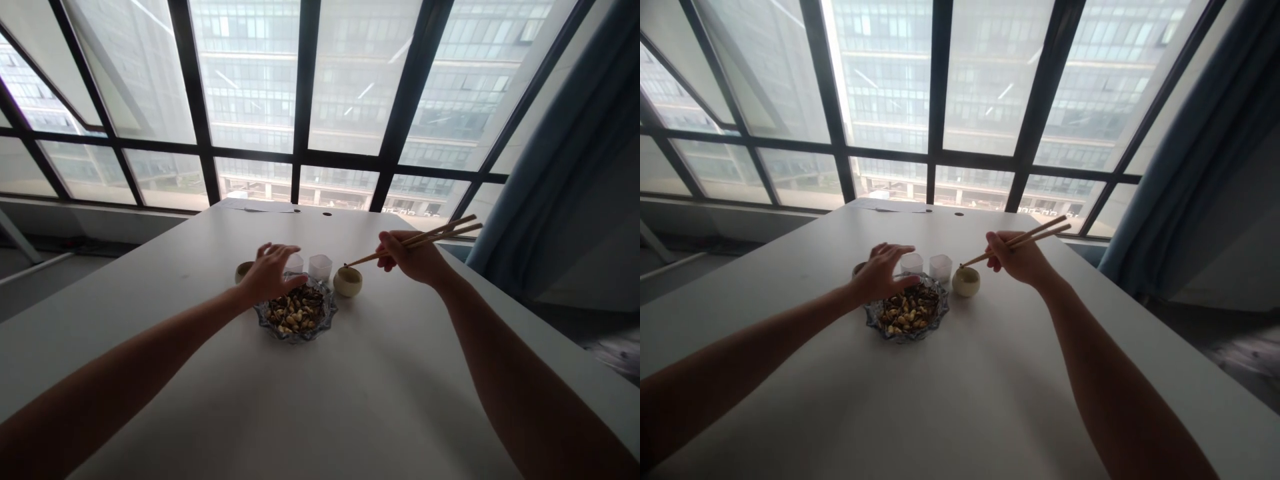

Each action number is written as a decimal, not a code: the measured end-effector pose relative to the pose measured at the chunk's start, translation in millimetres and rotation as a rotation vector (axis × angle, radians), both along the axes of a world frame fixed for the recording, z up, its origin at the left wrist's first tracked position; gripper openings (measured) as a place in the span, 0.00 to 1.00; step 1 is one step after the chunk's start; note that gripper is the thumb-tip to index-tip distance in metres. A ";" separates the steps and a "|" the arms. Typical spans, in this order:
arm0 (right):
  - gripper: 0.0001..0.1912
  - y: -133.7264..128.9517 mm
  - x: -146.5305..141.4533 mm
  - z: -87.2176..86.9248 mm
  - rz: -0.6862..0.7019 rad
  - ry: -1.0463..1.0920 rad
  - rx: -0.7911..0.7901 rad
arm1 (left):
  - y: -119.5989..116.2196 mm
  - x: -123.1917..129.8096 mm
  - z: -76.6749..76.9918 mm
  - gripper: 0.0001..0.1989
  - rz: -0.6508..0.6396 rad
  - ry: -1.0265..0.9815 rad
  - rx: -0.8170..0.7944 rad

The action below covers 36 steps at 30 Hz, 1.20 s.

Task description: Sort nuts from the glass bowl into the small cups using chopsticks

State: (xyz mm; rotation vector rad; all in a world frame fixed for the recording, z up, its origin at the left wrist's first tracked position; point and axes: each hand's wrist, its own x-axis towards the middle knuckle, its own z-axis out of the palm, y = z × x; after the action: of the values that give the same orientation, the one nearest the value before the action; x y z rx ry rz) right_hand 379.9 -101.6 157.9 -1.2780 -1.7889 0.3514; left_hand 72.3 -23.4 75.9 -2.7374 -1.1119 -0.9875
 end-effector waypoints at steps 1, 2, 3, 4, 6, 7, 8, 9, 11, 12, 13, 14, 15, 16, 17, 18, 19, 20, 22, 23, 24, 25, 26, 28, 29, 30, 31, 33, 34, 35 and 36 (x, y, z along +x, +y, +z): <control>0.36 1.2 4.5 -0.2 0.001 -0.015 -0.037 | 0.1 20.7 4.9 0.33 -0.042 0.057 -0.036; 0.36 2.3 8.9 -0.5 0.001 -0.024 -0.066 | 1.7 41.5 8.1 0.36 -0.076 0.115 -0.074; 0.36 3.4 12.8 -0.9 -0.001 -0.027 -0.085 | 4.7 61.6 9.7 0.39 -0.095 0.171 -0.109; 0.36 4.3 16.3 -1.1 -0.003 -0.026 -0.093 | 8.9 80.2 10.0 0.43 -0.109 0.236 -0.155; 0.36 5.2 21.4 -1.0 -0.008 -0.017 -0.095 | 19.0 110.5 8.4 0.48 -0.120 0.345 -0.227; 0.36 5.3 23.1 -0.8 -0.010 -0.014 -0.094 | 24.1 121.7 7.1 0.50 -0.129 0.390 -0.247; 0.36 5.1 24.3 -0.5 -0.012 -0.014 -0.094 | 28.5 130.1 6.0 0.49 -0.137 0.432 -0.259; 0.35 4.8 25.1 -0.2 -0.014 -0.019 -0.094 | 32.2 136.0 5.1 0.47 -0.146 0.470 -0.264; 0.35 4.0 26.1 0.3 -0.011 -0.036 -0.101 | 36.3 141.7 4.3 0.41 -0.151 0.517 -0.264; 0.34 3.5 26.5 0.6 -0.007 -0.044 -0.106 | 36.9 142.3 4.3 0.39 -0.151 0.523 -0.259; 0.33 3.0 26.8 0.9 -0.002 -0.050 -0.112 | 36.6 142.1 4.4 0.38 -0.151 0.518 -0.251; 0.33 2.4 27.0 1.2 0.002 -0.052 -0.120 | 35.5 141.5 4.5 0.38 -0.157 0.503 -0.234; 0.33 1.8 27.2 1.5 0.006 -0.054 -0.127 | 33.9 140.7 4.7 0.39 -0.171 0.486 -0.208; 0.33 1.2 27.2 1.8 0.012 -0.055 -0.135 | 32.1 140.0 4.9 0.39 -0.191 0.473 -0.174; 0.33 0.6 27.1 2.1 0.020 -0.057 -0.142 | 30.1 139.6 5.2 0.39 -0.214 0.464 -0.136; 0.33 0.2 26.9 2.3 0.031 -0.060 -0.148 | 28.3 139.5 5.4 0.39 -0.235 0.460 -0.099; 0.33 -0.1 26.6 2.3 0.044 -0.064 -0.153 | 26.7 139.5 5.7 0.39 -0.250 0.458 -0.068; 0.32 -0.1 26.2 2.1 0.055 -0.068 -0.155 | 25.4 139.7 6.0 0.38 -0.258 0.457 -0.047; 0.32 0.8 25.0 0.8 0.066 -0.076 -0.153 | 24.2 139.9 6.4 0.38 -0.258 0.453 -0.026; 0.32 1.7 24.4 -0.4 0.066 -0.082 -0.149 | 24.1 139.9 6.4 0.38 -0.254 0.452 -0.023; 0.31 3.0 23.8 -1.9 0.068 -0.095 -0.146 | 24.2 139.7 6.3 0.37 -0.249 0.450 -0.022; 0.31 4.4 23.2 -3.5 0.069 -0.117 -0.146 | 24.5 139.5 6.0 0.37 -0.243 0.447 -0.023; 0.31 5.8 22.7 -5.3 0.070 -0.146 -0.148 | 24.9 139.3 5.7 0.37 -0.238 0.446 -0.024; 0.30 8.2 22.2 -8.2 0.066 -0.202 -0.158 | 25.6 139.2 5.3 0.37 -0.231 0.445 -0.032; 0.30 9.1 22.3 -9.2 0.062 -0.220 -0.167 | 25.8 139.4 5.4 0.37 -0.227 0.449 -0.042; 0.31 9.6 22.6 -9.8 0.060 -0.228 -0.174 | 25.9 139.7 5.9 0.37 -0.222 0.455 -0.053; 0.31 9.9 23.0 -9.9 0.061 -0.228 -0.181 | 25.8 140.2 6.9 0.38 -0.217 0.465 -0.068; 0.33 9.7 23.8 -9.3 0.060 -0.207 -0.176 | 25.7 141.6 9.8 0.38 -0.196 0.490 -0.104; 0.34 9.4 24.0 -8.8 0.049 -0.183 -0.158 | 26.0 142.5 11.5 0.38 -0.183 0.505 -0.123; 0.35 9.2 24.0 -8.2 0.029 -0.150 -0.130 | 26.4 143.4 13.2 0.38 -0.167 0.520 -0.140; 0.36 9.0 23.8 -7.7 0.004 -0.114 -0.099 | 27.3 144.3 14.8 0.38 -0.151 0.538 -0.158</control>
State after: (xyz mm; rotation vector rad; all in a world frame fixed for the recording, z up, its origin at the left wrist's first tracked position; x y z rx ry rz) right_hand 403.7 -92.6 150.2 -1.3874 -1.8898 0.3800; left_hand 216.6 3.9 90.7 -2.9668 -0.9268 -0.1364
